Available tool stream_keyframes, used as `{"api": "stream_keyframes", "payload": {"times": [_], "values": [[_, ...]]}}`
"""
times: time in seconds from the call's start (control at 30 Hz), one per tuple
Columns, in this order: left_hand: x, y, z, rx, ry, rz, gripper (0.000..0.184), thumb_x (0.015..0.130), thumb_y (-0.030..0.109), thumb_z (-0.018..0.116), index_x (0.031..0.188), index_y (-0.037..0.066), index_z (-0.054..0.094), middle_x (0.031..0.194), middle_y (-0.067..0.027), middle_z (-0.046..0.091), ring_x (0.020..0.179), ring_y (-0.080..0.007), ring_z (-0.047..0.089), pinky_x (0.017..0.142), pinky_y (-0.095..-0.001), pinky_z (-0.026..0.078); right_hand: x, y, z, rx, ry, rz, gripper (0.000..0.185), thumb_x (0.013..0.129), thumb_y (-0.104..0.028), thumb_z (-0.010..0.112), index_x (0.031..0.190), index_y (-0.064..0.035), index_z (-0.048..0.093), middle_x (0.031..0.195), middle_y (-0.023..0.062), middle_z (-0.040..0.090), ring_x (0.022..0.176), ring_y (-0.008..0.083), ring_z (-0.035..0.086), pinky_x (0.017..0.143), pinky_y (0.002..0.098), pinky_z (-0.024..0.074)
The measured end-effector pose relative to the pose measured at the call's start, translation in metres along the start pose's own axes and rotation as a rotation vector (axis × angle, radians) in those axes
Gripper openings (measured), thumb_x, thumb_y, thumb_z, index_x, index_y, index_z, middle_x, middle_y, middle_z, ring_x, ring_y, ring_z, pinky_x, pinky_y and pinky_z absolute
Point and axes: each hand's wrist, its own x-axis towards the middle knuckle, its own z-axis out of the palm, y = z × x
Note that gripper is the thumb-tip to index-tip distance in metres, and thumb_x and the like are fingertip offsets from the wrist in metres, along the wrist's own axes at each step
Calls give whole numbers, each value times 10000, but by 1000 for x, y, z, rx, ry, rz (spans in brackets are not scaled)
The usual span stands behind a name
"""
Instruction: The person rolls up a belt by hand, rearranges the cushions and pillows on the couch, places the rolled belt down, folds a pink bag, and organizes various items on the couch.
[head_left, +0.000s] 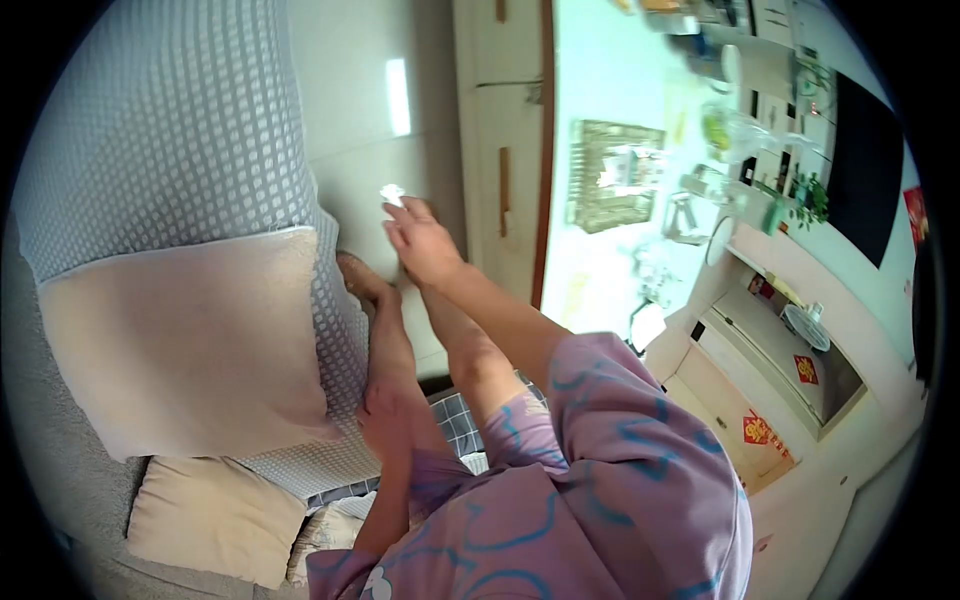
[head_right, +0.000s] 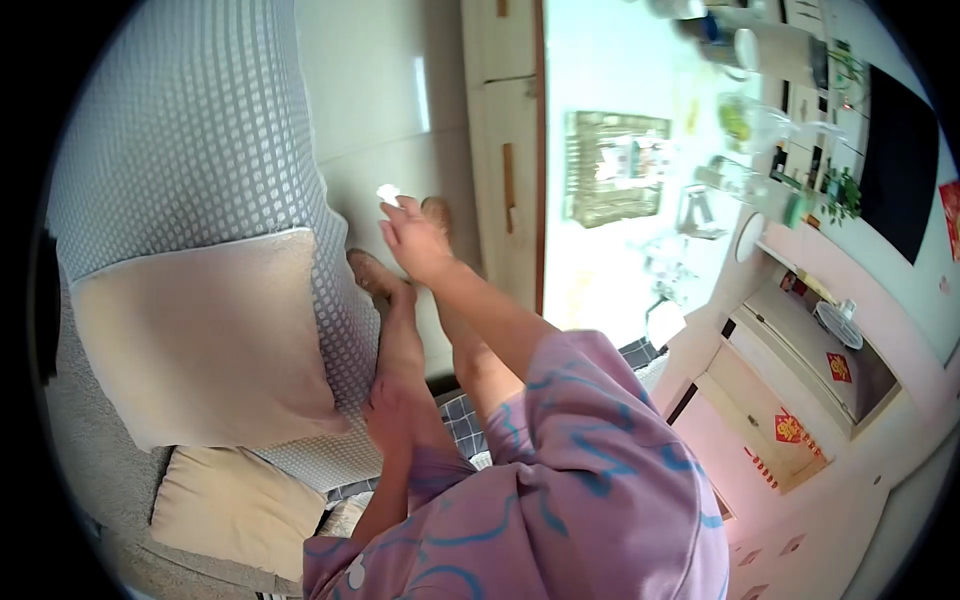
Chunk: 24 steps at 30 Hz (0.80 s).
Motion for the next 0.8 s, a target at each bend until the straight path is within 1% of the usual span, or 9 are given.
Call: {"api": "stream_keyframes", "payload": {"times": [0.07,0.13,0.27,0.3,0.37,0.47,0.6,0.67,0.8], "values": [[2,-13,-6,-283,-71,-31,587,862,355,584,1382,157,396,1313,-146,460,1117,-367,506,944,-441,415,-31,-28,-89,67,165,-8,296,932,-151,511,1209,-66,573,1251,197,506,997,357,593,896,397,466],[-9,-71,23,-1273,84,-486,562,924,411,485,1421,187,349,1402,-111,395,1182,-312,473,990,-411,381,-50,-27,-160,-19,405,-70,292,921,-85,508,1206,-66,573,1219,190,523,1000,340,581,873,377,471],[5,-147,-22,-1538,387,-850,637,951,547,356,1434,134,320,1403,-96,375,1223,-265,431,992,-384,371,-73,20,-252,-320,648,122,259,909,-113,527,1155,-105,607,1306,198,482,1070,363,567,852,393,495],[13,-151,-39,-1559,426,-832,637,951,547,356,1434,134,320,1403,-96,375,1223,-265,431,992,-384,371,-73,31,-267,-358,567,139,261,907,-139,531,1157,-118,603,1335,219,453,1075,376,562,846,408,498],[21,-159,-71,-1564,483,-388,737,923,614,373,1455,113,282,1385,-103,396,1232,-278,421,1016,-409,354,-78,40,-280,-434,472,175,254,911,-174,528,1151,-134,602,1401,230,381,1042,381,577,810,418,508],[27,-95,-163,-1830,348,-610,760,889,656,415,1425,123,334,1359,-101,429,1239,-294,417,1025,-461,349,-101,-11,-302,-350,426,176,246,923,-180,516,1150,-146,604,1469,194,302,890,355,639,727,410,520],[37,-92,-185,-1684,305,-576,715,867,619,516,1370,128,388,1277,-75,464,1109,-254,490,938,-464,415,-150,-34,-317,-294,311,151,299,903,-149,550,1201,-151,578,1481,160,297,755,327,647,687,391,522],[27,-68,-203,-1770,161,-580,411,878,433,619,1156,143,534,1057,-54,551,854,-202,561,866,-461,447,-175,-29,-322,-290,207,220,327,891,-135,566,1218,-139,564,1488,163,279,742,316,641,685,385,522],[48,-39,-217,-1734,279,-578,240,883,298,626,834,78,544,679,-22,481,629,-146,488,667,-340,471,-212,0,-323,-197,139,235,364,868,-136,583,1230,-118,546,1485,219,241,885,371,636,766,418,525]]}}
